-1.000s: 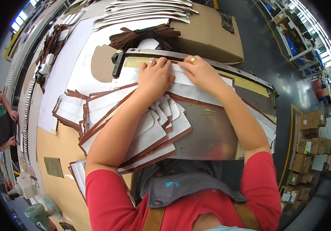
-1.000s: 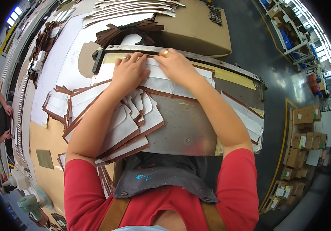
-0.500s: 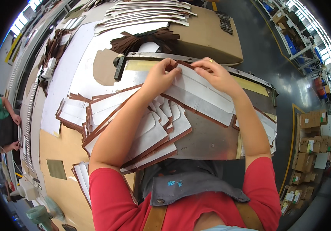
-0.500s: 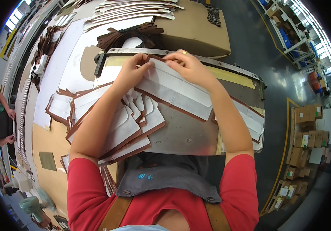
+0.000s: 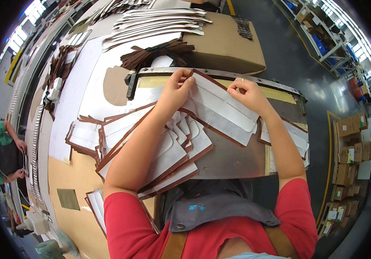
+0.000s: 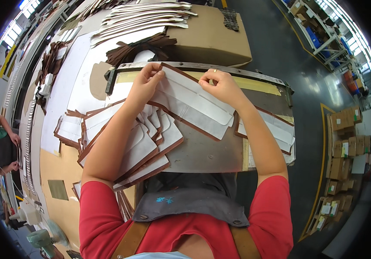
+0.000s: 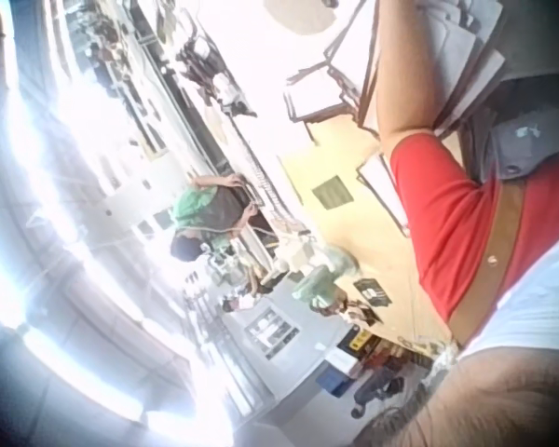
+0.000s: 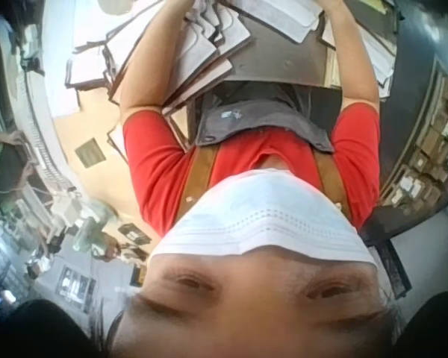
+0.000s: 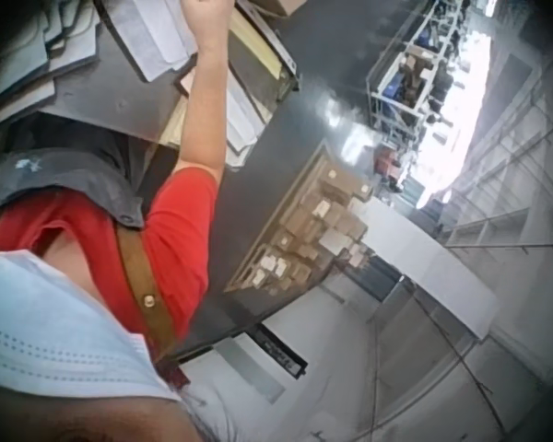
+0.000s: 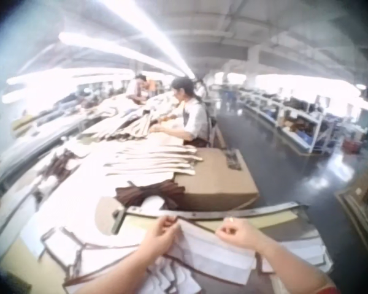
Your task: The person assembles rectangular paper products by placing white paper sheets onto brown backing sheets and pressing them into a manual press. The person repeatedly picks up the sheets, aligns them, and uses the press to secure the layers, stacking the finished items on the table.
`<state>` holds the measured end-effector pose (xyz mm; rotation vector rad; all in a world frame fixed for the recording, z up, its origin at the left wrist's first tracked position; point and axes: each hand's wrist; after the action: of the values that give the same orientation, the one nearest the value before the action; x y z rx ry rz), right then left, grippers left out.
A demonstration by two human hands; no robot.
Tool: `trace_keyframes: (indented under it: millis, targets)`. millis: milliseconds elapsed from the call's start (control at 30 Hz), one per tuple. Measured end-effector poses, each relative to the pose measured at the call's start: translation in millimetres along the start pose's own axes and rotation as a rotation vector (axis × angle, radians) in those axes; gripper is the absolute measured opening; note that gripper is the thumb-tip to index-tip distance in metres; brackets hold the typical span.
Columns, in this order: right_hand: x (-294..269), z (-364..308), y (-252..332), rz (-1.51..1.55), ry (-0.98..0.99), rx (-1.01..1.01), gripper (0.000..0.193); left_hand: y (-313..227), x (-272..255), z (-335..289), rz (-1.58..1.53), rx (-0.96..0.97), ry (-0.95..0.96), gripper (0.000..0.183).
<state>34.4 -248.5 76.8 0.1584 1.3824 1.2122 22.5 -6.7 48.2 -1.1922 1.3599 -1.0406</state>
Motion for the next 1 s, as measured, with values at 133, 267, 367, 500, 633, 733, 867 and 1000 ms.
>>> trace_keyframes:
  millis: [133,267,367,500,633,733,867,1000]
  targets:
    - [-19,-13,-5,0.184,-0.485,-0.082,0.013,0,0,5,0.253,0.49,-0.331,0.054]
    - [-15,-39,-2,0.665,-0.682,0.131,0.018,-22,5,-15,0.59,0.6,-0.363,0.044]
    - [12,-59,22,0.776,-0.285,0.46,0.023,-18,24,-32,0.971,0.456,-0.231,0.038]
    - [-2,-62,32,0.493,0.167,0.432,0.025,12,21,-29,1.16,0.338,0.008,0.038]
    - [-4,-47,-8,-0.265,-0.066,-0.084,0.024,17,23,-20,1.153,0.38,-0.006,0.039]
    - [2,-47,-25,-0.43,0.007,-0.111,0.031,15,22,-23,1.272,0.331,-0.066,0.041]
    - [2,-49,-36,-0.6,0.025,-0.132,0.034,14,23,-24,1.305,0.294,-0.06,0.043]
    - [2,-52,-44,-0.67,-0.016,-0.161,0.032,21,27,-18,1.213,0.332,-0.051,0.045]
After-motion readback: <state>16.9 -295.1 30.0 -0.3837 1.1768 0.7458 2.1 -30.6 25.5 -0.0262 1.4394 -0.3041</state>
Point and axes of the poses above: each hand's wrist, its own z-axis towards the middle knuckle, its own x-axis out of the palm, y = z × x, and after that the axes turned 14 degrees about -x, right-handed
